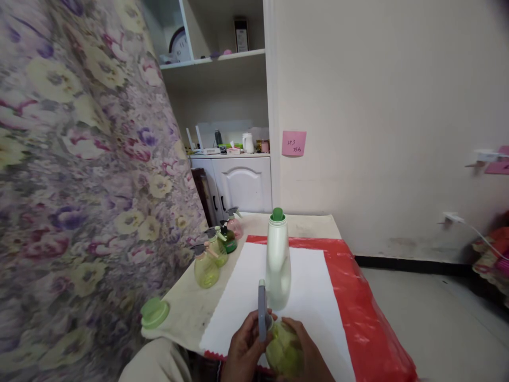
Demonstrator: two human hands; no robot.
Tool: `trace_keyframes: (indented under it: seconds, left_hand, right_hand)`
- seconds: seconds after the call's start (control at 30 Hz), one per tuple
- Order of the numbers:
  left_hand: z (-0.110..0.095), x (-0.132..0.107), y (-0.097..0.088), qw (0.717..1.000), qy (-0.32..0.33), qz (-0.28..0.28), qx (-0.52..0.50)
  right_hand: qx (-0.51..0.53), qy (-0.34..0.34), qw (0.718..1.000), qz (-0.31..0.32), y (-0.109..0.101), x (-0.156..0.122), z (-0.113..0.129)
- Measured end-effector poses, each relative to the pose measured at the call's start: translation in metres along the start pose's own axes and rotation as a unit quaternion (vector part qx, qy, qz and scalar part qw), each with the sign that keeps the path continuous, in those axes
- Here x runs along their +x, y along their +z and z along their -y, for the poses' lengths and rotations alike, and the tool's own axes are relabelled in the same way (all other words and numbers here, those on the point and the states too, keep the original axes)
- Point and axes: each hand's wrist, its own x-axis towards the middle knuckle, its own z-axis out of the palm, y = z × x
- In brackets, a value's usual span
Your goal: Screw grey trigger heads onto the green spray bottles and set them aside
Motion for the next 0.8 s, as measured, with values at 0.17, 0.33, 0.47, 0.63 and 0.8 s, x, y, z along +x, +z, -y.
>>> trace_keyframes:
  seconds: [0.17,0.33,0.47,0.63,0.8]
  left_hand:
    - [0.008,0.002,-0.003,1.000,0.004,0.005,0.012]
    - [0.007,0.003,-0.004,1.000,0.005,0.000,0.029]
    - [0.004,0.004,-0.004,0.999,0.021,-0.001,0.045]
    - [0.003,0.006,-0.003,0.998,0.019,0.001,0.057]
    - [0.003,0.007,-0.002,0.998,0.013,0.000,0.056]
  right_hand:
    - [0.023,-0.036,0.999,-0.005,0.002,0.002,-0.006]
    - [0.034,-0.054,0.998,-0.001,0.004,0.002,-0.012]
    - [0.024,-0.054,0.998,-0.011,0.005,0.001,-0.016]
    - [0.019,-0.065,0.997,-0.019,0.004,0.000,-0.017]
    - [0.019,-0.076,0.997,-0.024,0.004,0.000,-0.020]
